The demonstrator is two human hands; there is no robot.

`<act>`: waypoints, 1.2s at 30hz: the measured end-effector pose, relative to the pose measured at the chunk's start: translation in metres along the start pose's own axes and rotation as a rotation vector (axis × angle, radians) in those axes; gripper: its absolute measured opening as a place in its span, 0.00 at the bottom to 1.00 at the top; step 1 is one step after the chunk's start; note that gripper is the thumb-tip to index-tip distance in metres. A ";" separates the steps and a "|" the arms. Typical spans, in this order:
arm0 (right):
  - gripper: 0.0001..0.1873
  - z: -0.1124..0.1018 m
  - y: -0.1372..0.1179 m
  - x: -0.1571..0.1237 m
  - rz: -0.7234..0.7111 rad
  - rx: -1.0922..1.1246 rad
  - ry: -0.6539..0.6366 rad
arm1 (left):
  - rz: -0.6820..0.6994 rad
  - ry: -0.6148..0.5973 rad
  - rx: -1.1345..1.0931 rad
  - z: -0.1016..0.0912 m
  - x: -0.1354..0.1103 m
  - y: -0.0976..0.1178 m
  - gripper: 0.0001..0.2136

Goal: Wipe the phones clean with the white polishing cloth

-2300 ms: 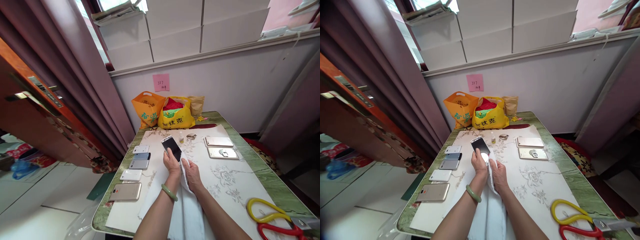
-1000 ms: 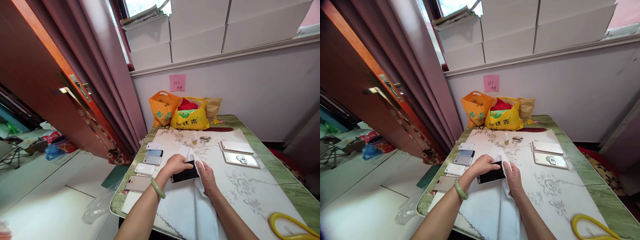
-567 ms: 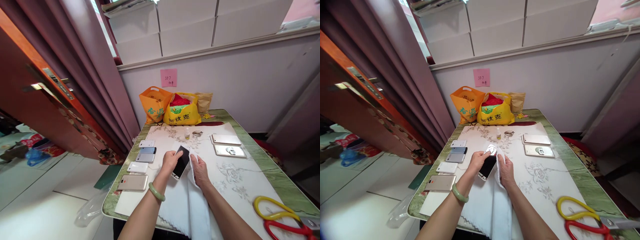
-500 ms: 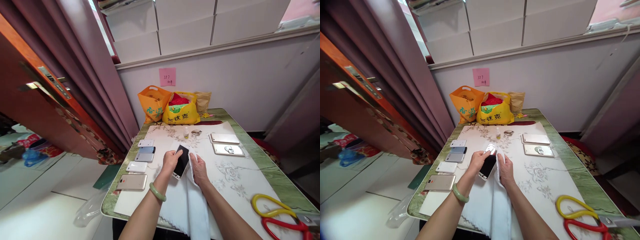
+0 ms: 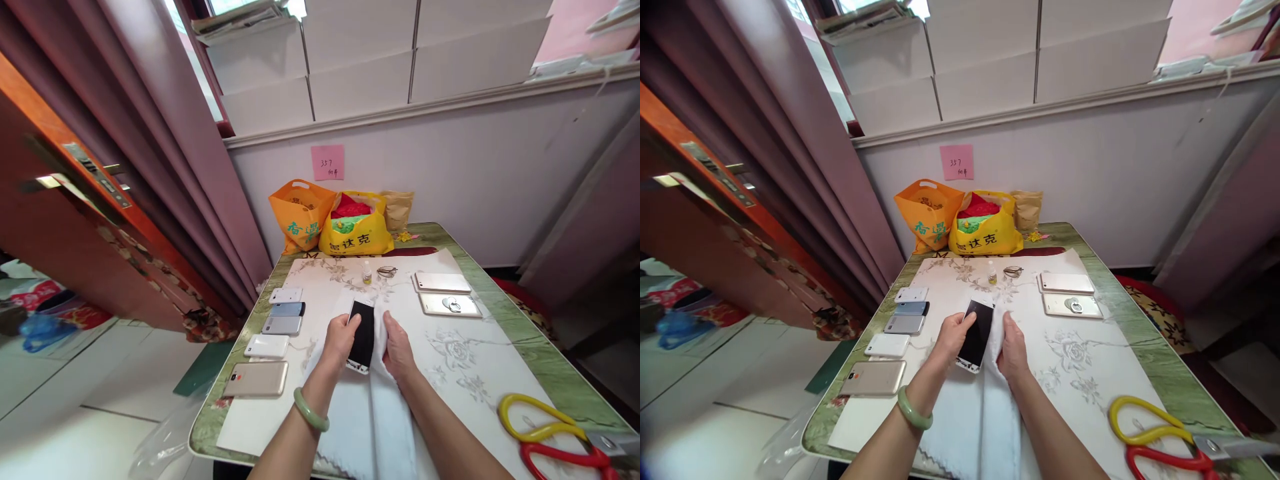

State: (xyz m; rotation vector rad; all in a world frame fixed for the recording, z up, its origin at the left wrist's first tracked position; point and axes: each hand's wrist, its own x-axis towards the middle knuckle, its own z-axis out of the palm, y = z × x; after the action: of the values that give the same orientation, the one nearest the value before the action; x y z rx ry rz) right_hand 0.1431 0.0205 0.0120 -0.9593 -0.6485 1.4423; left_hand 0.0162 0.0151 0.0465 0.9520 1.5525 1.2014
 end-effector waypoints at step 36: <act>0.28 -0.010 -0.003 0.001 0.003 -0.017 0.156 | -0.239 -0.266 -1.085 -0.021 -0.007 -0.011 0.23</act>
State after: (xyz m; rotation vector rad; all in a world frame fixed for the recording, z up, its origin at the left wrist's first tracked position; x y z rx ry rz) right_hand 0.1533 0.0206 0.0098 -1.0748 -0.5449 1.3510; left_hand -0.0022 0.0006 0.0391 0.1738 0.5876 1.3999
